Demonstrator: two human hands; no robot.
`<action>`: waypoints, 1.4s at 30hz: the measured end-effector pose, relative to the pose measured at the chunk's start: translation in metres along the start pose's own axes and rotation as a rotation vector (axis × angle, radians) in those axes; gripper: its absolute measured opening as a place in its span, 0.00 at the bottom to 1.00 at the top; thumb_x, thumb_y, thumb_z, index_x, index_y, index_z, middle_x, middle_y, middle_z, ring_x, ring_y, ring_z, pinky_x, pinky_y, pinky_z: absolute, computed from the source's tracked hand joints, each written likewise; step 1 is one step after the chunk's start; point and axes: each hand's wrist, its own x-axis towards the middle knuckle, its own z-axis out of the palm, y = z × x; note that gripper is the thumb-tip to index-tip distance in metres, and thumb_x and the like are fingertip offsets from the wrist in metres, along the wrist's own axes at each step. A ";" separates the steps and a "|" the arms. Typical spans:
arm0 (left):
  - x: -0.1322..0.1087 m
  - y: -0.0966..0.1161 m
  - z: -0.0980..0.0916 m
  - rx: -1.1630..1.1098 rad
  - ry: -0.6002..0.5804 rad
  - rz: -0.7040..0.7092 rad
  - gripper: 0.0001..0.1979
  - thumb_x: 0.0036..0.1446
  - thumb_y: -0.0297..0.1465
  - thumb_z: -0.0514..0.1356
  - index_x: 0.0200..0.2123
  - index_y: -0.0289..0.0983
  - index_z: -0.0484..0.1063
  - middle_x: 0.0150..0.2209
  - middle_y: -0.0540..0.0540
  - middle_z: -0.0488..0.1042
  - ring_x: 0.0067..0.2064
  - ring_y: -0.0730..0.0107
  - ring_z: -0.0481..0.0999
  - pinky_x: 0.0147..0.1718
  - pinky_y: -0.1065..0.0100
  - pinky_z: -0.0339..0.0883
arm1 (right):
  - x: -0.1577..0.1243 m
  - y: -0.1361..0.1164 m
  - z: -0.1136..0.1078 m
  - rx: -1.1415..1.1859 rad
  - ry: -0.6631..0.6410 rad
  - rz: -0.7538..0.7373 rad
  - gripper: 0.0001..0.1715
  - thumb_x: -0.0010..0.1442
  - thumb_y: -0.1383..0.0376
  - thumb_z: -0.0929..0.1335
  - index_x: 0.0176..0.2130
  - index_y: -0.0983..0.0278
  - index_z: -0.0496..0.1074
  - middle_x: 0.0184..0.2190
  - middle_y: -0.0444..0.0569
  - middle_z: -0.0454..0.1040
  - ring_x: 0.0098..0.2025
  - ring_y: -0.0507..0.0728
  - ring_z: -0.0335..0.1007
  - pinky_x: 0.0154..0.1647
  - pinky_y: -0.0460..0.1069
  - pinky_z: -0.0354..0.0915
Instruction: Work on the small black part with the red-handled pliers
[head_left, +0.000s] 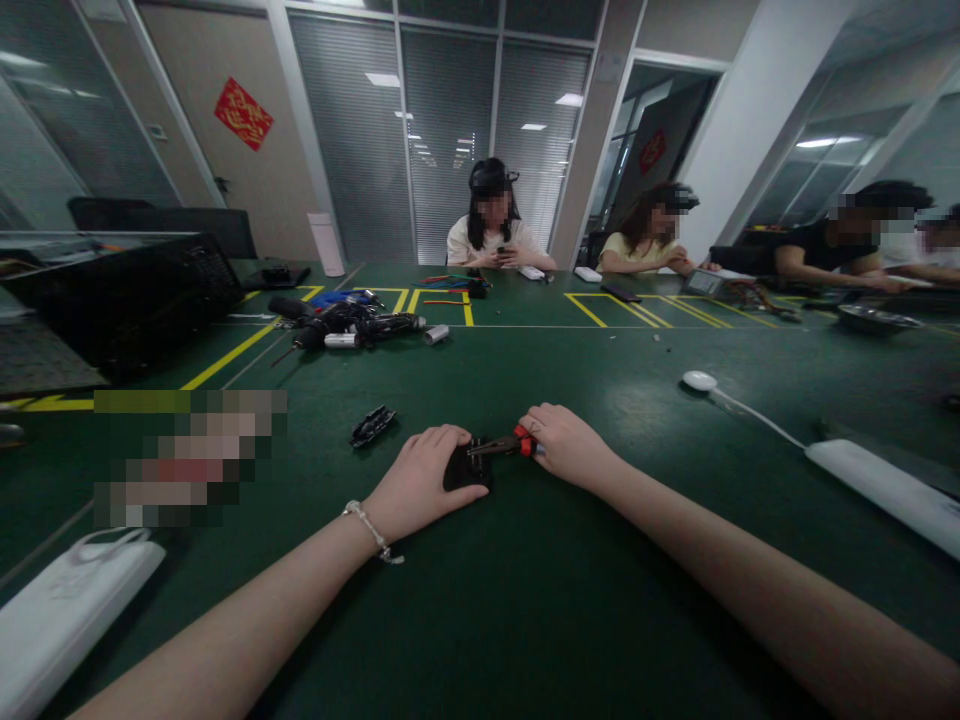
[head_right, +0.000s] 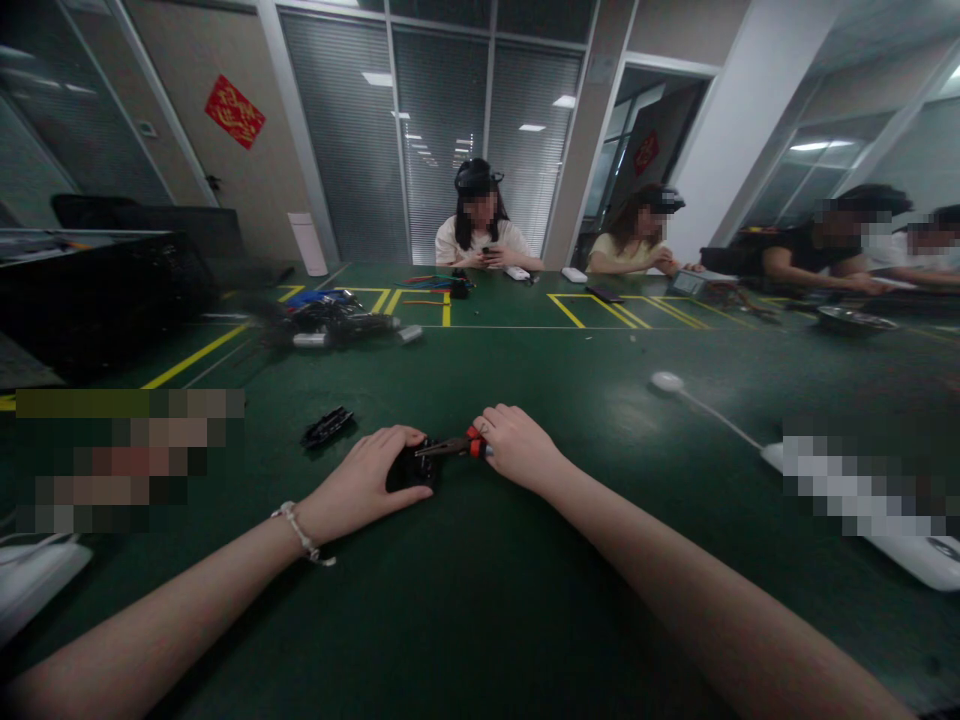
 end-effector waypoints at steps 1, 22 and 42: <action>0.000 0.000 0.000 0.003 0.003 0.002 0.26 0.47 0.47 0.57 0.46 0.40 0.59 0.45 0.46 0.65 0.47 0.58 0.64 0.46 0.58 0.57 | 0.000 0.000 0.000 0.001 -0.001 -0.002 0.15 0.46 0.71 0.65 0.38 0.68 0.65 0.33 0.51 0.66 0.33 0.55 0.59 0.35 0.49 0.56; 0.001 -0.001 0.001 -0.008 0.002 0.007 0.27 0.47 0.48 0.56 0.47 0.40 0.59 0.45 0.45 0.65 0.47 0.57 0.64 0.46 0.57 0.57 | 0.000 0.000 0.000 0.013 -0.016 0.011 0.15 0.47 0.71 0.64 0.38 0.68 0.65 0.33 0.51 0.66 0.34 0.55 0.59 0.36 0.49 0.57; 0.001 -0.001 0.002 0.013 0.009 0.013 0.26 0.47 0.48 0.57 0.47 0.41 0.59 0.45 0.46 0.65 0.47 0.57 0.64 0.45 0.58 0.57 | 0.000 0.000 0.000 -0.006 0.001 0.014 0.15 0.46 0.71 0.64 0.38 0.68 0.65 0.33 0.51 0.66 0.34 0.56 0.59 0.35 0.49 0.56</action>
